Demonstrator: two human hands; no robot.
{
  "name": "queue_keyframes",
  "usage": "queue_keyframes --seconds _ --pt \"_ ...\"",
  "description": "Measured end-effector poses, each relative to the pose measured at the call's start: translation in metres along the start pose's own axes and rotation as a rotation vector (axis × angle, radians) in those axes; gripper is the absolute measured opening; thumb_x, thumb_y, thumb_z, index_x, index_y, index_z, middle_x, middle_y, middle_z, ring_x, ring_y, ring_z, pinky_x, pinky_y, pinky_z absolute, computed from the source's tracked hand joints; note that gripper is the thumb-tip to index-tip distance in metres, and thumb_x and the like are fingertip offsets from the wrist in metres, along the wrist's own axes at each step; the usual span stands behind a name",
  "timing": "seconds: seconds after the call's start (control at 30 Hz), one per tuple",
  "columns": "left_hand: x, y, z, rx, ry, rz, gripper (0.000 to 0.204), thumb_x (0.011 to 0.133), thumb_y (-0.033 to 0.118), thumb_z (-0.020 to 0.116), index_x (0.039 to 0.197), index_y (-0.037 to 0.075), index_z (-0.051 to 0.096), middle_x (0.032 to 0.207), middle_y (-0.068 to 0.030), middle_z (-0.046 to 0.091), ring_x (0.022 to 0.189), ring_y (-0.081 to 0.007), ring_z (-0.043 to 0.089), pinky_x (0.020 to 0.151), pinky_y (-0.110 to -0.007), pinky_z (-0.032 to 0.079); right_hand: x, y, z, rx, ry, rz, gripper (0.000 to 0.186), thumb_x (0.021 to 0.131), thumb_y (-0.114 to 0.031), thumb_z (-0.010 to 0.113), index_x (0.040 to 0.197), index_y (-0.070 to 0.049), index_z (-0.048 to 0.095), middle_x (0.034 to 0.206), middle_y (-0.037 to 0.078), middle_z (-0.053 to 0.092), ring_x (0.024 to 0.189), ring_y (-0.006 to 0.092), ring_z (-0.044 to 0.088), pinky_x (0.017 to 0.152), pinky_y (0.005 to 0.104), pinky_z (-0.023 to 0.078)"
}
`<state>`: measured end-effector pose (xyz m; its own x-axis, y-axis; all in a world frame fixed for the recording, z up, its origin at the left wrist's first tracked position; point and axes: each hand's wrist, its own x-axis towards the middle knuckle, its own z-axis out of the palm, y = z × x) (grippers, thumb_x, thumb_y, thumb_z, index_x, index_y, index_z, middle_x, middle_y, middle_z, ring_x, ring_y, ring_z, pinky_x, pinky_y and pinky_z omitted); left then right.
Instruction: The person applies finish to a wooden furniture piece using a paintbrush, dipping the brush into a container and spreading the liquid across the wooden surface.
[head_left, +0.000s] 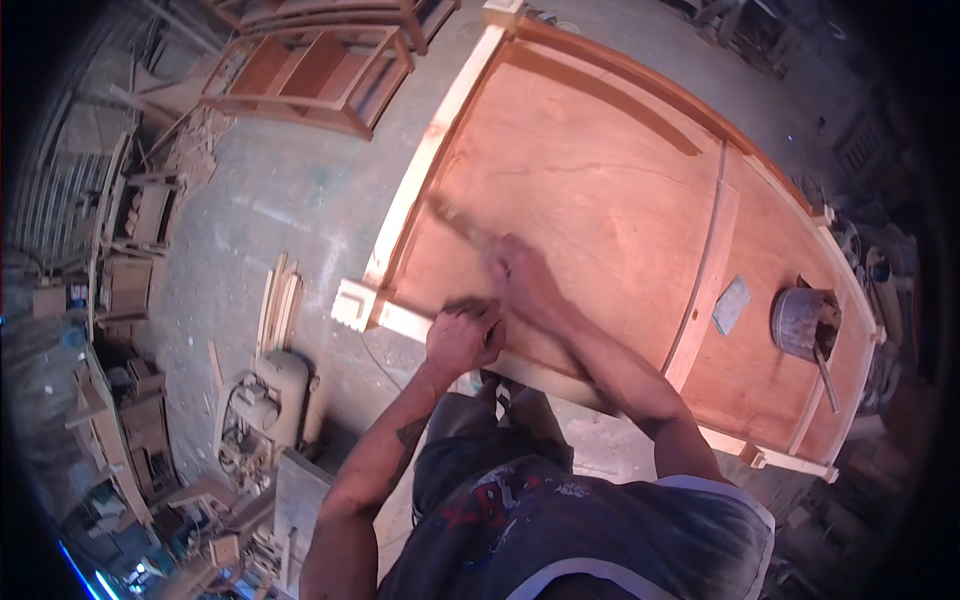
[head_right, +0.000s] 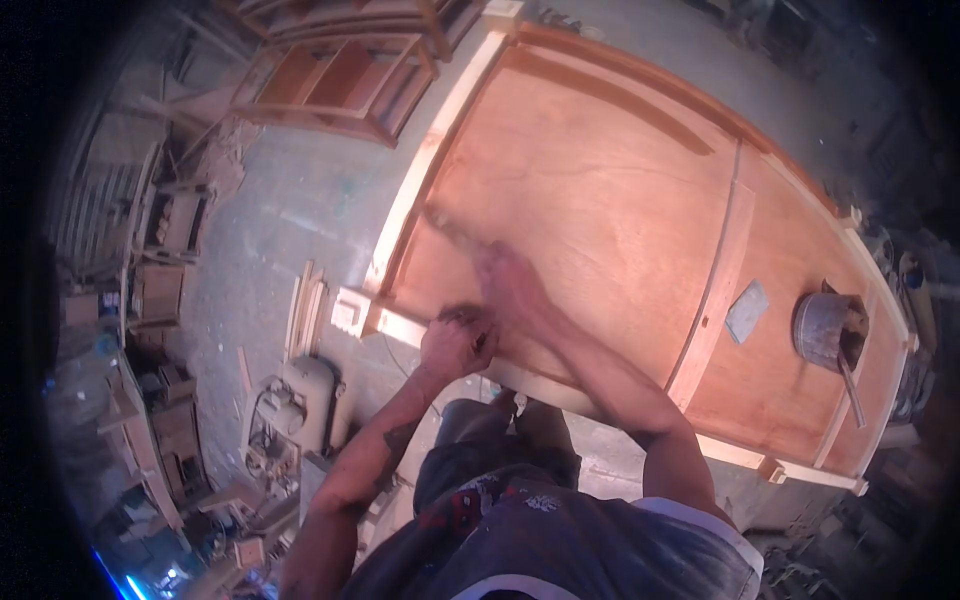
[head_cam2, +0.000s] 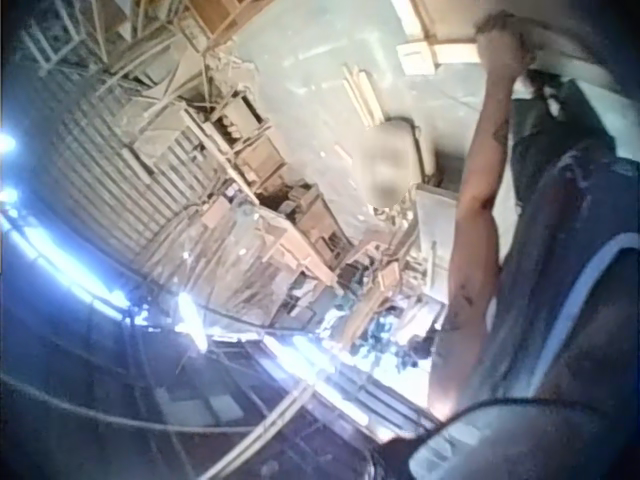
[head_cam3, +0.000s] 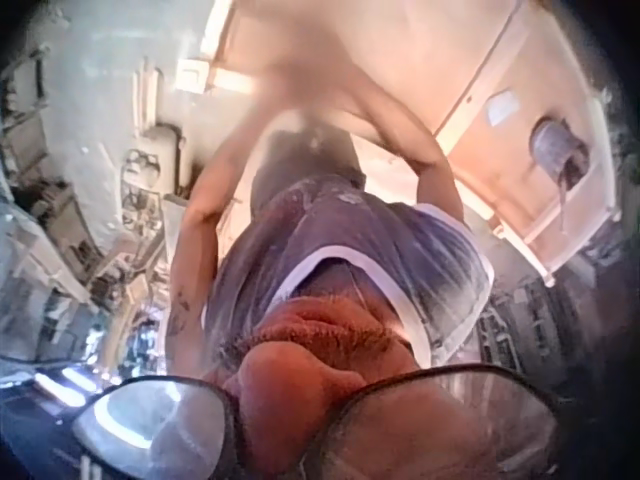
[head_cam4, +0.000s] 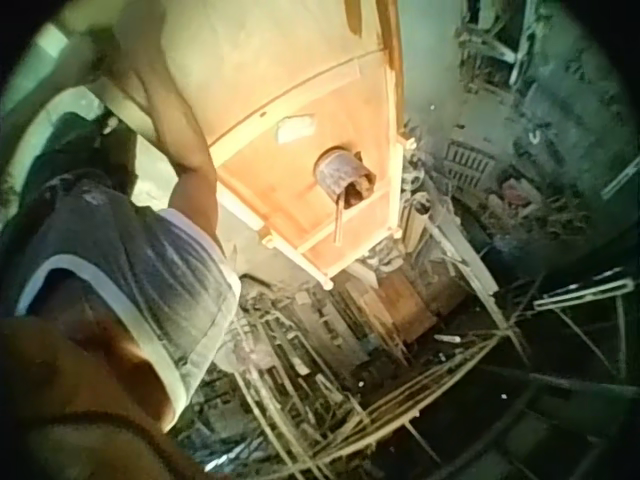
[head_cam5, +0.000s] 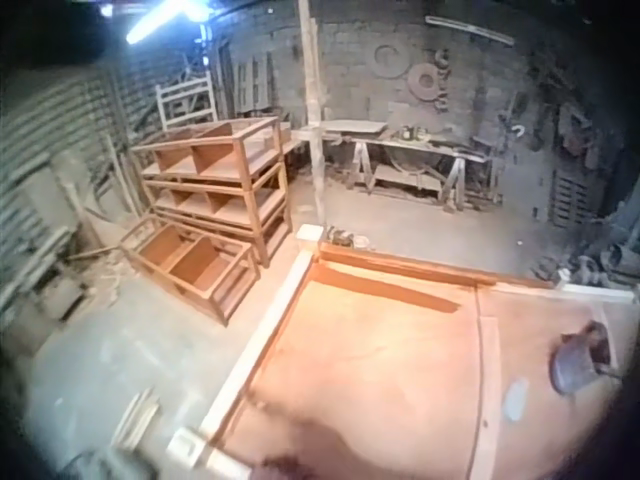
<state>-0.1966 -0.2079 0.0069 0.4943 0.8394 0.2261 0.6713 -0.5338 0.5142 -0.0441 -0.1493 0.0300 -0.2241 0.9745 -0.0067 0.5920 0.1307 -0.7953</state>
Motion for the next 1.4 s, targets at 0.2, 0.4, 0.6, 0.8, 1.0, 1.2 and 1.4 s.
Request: queue_keyframes --seconds 0.2,0.4,0.6,0.8,1.0,1.2,1.4 --pt "-0.009 -0.002 0.007 0.038 0.069 -0.037 0.012 0.08 0.02 0.06 0.071 0.012 0.062 0.069 -0.007 0.067 0.064 -0.0282 0.063 0.061 -0.035 0.048 0.015 -0.005 -0.049 0.494 -0.23 0.218 0.032 0.09 -0.004 0.062 0.122 -0.003 0.058 0.088 0.009 0.067 0.07 0.0183 0.06 0.066 0.029 0.05" --pt "-0.003 -0.001 0.003 0.047 0.018 -0.063 0.013 0.08 0.019 0.059 0.07 0.011 0.061 0.071 -0.0066 0.067 0.064 -0.0285 0.062 0.06 -0.036 0.048 0.038 -0.011 -0.073 0.759 -0.291 0.233 0.024 0.091 -0.001 0.064 0.115 0.001 0.061 0.086 0.009 0.069 0.071 0.0132 0.064 0.069 0.0222 0.053" --pt "-0.005 -0.007 0.008 0.017 0.001 -0.081 0.012 0.079 0.018 0.059 0.07 0.01 0.061 0.073 -0.0067 0.067 0.066 -0.0285 0.062 0.06 -0.036 0.049 0.057 -0.014 -0.077 0.839 -0.227 0.31 0.016 0.091 -0.002 0.066 0.106 0.004 0.065 0.086 0.011 0.069 0.074 0.015 0.067 0.07 0.0198 0.055" --pt "-0.005 -0.012 0.012 0.007 0.008 -0.083 0.012 0.079 0.017 0.058 0.071 0.009 0.062 0.073 -0.0065 0.066 0.068 -0.0281 0.063 0.061 -0.035 0.049 0.079 -0.021 -0.053 0.872 -0.183 0.271 0.013 0.091 -0.007 0.068 0.098 0.003 0.065 0.081 0.011 0.068 0.067 0.0144 0.066 0.065 0.0197 0.055" --pt "-0.005 -0.01 0.013 0.005 0.028 -0.099 0.013 0.08 0.018 0.057 0.071 0.009 0.062 0.073 -0.0064 0.066 0.068 -0.0273 0.063 0.062 -0.034 0.049 0.111 -0.044 -0.004 0.735 -0.291 0.141 0.01 0.092 -0.01 0.066 0.092 0.0 0.064 0.074 0.008 0.065 0.061 0.0123 0.062 0.059 0.0197 0.051" --pt "-0.004 -0.012 0.018 0.011 0.014 -0.095 0.014 0.08 0.019 0.057 0.07 0.01 0.061 0.074 -0.0063 0.066 0.069 -0.0266 0.063 0.063 -0.034 0.05 0.127 -0.057 0.022 0.668 -0.39 0.158 0.01 0.092 -0.01 0.065 0.087 -0.002 0.064 0.066 0.004 0.061 0.056 0.0091 0.056 0.054 0.0195 0.045" --pt "-0.006 -0.011 0.018 0.025 0.021 -0.093 0.014 0.08 0.019 0.058 0.07 0.01 0.061 0.075 -0.0068 0.067 0.069 -0.0266 0.064 0.065 -0.033 0.05 0.128 -0.074 0.024 0.625 -0.395 0.116 0.011 0.092 -0.01 0.064 0.084 -0.003 0.063 0.063 0.003 0.06 0.053 0.0083 0.054 0.052 0.0199 0.044"
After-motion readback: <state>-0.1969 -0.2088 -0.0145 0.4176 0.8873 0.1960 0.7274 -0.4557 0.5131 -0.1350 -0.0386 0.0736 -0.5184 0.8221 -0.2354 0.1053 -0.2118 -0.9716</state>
